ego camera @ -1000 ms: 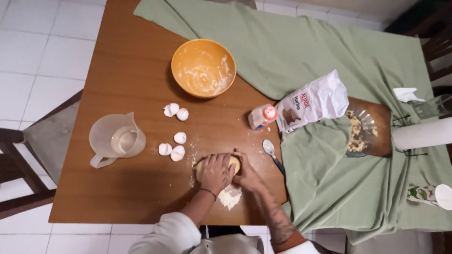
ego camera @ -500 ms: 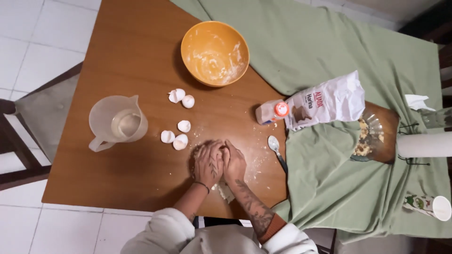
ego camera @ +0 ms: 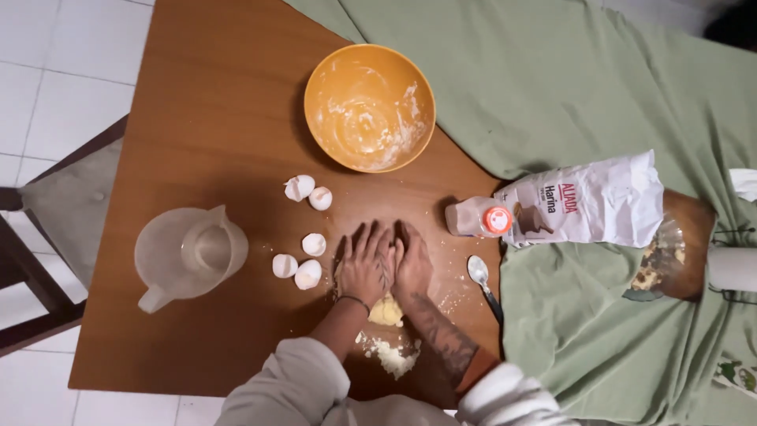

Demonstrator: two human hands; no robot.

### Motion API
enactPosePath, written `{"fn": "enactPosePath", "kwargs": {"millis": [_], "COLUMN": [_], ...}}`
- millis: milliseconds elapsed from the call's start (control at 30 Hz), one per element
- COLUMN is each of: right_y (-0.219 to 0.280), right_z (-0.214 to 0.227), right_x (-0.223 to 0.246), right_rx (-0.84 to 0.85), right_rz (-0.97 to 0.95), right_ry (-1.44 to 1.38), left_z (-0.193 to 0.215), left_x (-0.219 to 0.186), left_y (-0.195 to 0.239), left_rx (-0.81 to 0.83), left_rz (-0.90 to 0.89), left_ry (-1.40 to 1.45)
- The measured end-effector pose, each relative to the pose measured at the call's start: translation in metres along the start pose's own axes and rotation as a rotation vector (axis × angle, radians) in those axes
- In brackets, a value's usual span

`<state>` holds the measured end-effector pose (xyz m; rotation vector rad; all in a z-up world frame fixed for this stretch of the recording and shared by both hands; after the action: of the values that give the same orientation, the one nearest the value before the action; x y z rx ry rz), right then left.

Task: Knead dough on a wooden table.

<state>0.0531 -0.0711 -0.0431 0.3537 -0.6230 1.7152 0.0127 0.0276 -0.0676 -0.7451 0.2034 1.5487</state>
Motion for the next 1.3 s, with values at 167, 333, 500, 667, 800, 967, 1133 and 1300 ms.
{"fn": "enactPosePath", "kwargs": {"millis": [167, 333, 500, 667, 800, 967, 1133, 1300], "right_y": [-0.054, -0.079, -0.053, 0.000, 0.045, 0.104, 0.137, 0.123], "right_z": [-0.027, -0.062, -0.111, -0.044, 0.014, 0.037, 0.036, 0.013], "right_x": [-0.015, -0.039, -0.088, -0.049, -0.006, 0.005, 0.008, -0.008], "right_rx": [0.139, 0.188, 0.128, 0.609, 0.484, 0.152, -0.122, -0.136], "right_rz": [-0.048, 0.074, 0.418, 0.050, -0.011, -0.165, 0.213, 0.352], "right_ry": [0.076, 0.197, 0.646, 0.277, 0.144, -0.069, -0.029, 0.062], "left_z": [-0.003, -0.009, -0.015, 0.051, 0.090, 0.089, 0.089, 0.073], "left_x": [0.012, 0.025, 0.028, -0.018, -0.040, -0.048, -0.051, -0.040], "left_y": [-0.056, -0.076, -0.055, -0.014, 0.014, 0.062, 0.100, 0.088], "left_rx": [-0.062, -0.085, -0.099, -0.050, 0.027, 0.077, -0.249, -0.274], "left_rz": [0.129, 0.226, 0.171, 0.098, 0.210, 0.178, -0.111, -0.145], "left_ry": [0.047, 0.124, 0.046, 0.327, 0.338, 0.424, 0.367, 0.335]}}
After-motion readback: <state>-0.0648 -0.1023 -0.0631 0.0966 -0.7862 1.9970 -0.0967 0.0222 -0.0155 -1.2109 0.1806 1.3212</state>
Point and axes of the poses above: each hand's wrist, its own y-axis away from the middle knuckle, its own z-axis out of the back of the hand, x = y × z, the point moved 5 cm from there along -y, towards the middle knuckle, and after that the axes turned 11 degrees about y, right-handed, at the moved point
